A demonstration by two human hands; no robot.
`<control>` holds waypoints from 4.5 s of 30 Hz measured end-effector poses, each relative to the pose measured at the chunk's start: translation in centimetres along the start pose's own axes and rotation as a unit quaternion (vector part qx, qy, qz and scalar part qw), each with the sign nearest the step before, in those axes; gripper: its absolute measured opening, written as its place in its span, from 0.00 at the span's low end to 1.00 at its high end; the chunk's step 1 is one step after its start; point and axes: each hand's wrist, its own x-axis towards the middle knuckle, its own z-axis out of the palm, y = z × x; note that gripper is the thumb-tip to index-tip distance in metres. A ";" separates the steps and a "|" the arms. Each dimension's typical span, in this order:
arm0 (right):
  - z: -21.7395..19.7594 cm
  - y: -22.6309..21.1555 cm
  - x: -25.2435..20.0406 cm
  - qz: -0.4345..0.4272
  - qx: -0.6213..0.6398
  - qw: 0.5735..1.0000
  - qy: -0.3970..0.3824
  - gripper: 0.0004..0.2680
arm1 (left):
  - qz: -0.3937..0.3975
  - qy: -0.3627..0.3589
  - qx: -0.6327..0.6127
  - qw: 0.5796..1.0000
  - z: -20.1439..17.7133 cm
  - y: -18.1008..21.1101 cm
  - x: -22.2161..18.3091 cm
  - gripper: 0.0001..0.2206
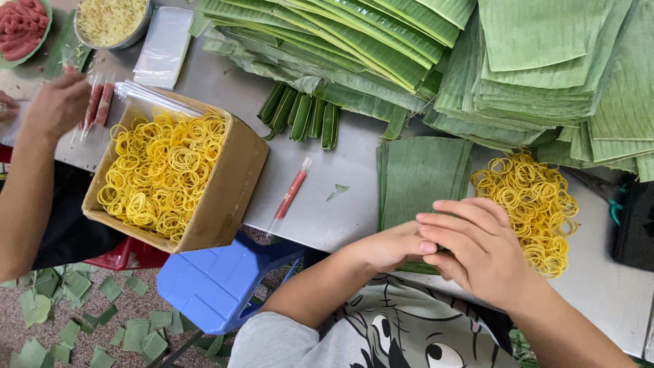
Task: The person wraps small food items in banana leaves by hand, rolling the leaves into cylinders and securing them with rubber bands.
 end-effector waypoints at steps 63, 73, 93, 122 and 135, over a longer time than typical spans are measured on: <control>1.4 1.9 -6.6 0.186 0.326 0.924 -0.070 0.05 | 0.140 0.265 0.549 0.780 2.5 9.1 -0.8 0.51; 2.5 2.3 -2.1 0.093 0.170 0.975 -0.109 0.06 | 0.095 0.220 -0.060 0.969 2.3 4.4 0.3 0.45; 5.7 5.5 -6.8 0.371 0.598 0.710 -0.016 0.26 | 0.177 0.261 0.753 0.578 3.7 9.6 0.8 0.51; -1.7 14.5 5.8 0.138 -0.373 0.915 0.067 0.21 | -0.004 0.369 0.829 0.420 -6.2 16.6 -5.1 0.34; -1.1 2.8 2.2 0.124 -0.240 0.960 0.068 0.12 | 0.120 0.062 -0.228 0.964 -2.6 10.8 7.0 0.22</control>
